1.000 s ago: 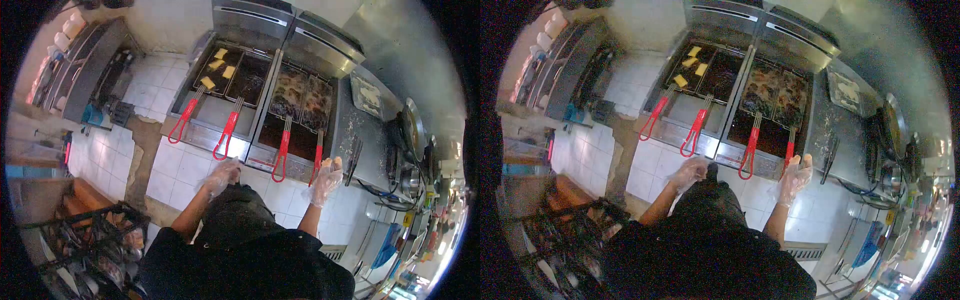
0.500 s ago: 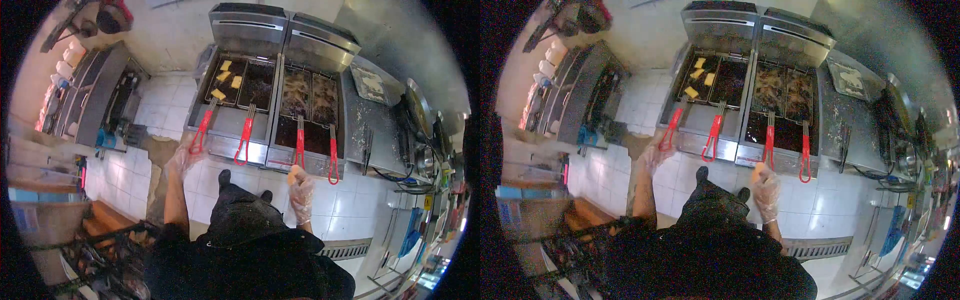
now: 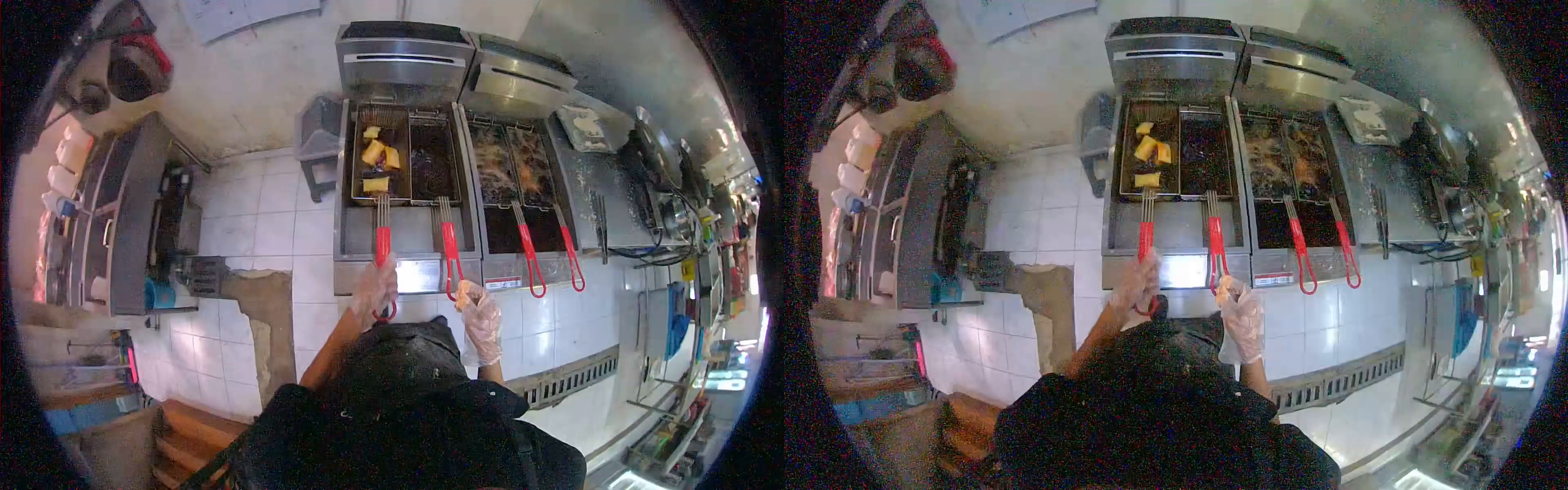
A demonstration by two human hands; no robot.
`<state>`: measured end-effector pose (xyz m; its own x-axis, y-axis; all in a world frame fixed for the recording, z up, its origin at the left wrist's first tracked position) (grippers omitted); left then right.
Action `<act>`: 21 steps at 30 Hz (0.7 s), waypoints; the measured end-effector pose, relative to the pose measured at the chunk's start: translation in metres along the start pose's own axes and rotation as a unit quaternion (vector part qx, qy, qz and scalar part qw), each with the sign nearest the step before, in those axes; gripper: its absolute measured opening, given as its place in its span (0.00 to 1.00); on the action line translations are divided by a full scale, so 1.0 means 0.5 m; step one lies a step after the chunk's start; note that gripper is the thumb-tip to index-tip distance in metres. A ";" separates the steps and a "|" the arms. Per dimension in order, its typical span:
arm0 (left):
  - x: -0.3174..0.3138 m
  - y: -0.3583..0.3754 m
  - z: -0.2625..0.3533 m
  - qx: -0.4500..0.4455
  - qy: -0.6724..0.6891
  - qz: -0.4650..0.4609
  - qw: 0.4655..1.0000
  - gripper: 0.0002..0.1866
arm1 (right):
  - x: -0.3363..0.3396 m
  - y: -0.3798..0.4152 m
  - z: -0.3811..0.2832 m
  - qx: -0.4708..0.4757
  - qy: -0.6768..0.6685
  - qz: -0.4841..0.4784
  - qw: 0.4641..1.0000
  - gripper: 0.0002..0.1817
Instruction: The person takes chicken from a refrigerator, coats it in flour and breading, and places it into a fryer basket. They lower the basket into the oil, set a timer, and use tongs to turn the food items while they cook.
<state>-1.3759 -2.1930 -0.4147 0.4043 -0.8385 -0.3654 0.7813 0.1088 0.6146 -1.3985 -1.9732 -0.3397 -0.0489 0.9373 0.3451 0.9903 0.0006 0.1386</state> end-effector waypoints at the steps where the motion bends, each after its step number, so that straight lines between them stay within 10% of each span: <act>1: 0.008 0.003 -0.023 0.008 0.007 -0.004 1.000 0.17 | -0.004 0.010 0.023 -0.040 0.005 0.007 0.999 0.13; 13: 0.015 0.027 -0.079 0.058 0.231 -0.136 0.962 0.09 | -0.002 -0.008 0.013 -0.007 -0.056 0.056 0.997 0.08; 21: 0.027 -0.032 -0.046 -0.033 0.152 -0.119 0.981 0.10 | -0.001 0.000 0.058 -0.030 -0.040 0.086 0.995 0.09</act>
<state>-1.3721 -2.1938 -0.4458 0.3219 -0.6477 -0.6905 0.8956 -0.0282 0.4439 -1.3946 -1.9637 -0.3670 0.1333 0.9466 0.2934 0.9736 -0.1804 0.1396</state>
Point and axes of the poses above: each hand's wrist, its own y-axis away from the middle knuckle, its own x-axis out of the back of the hand, z = x × y, the point moved 7 cm from there along -y, towards the middle knuckle, and after that the axes turned 6 degrees about z, right-handed, at the moved point
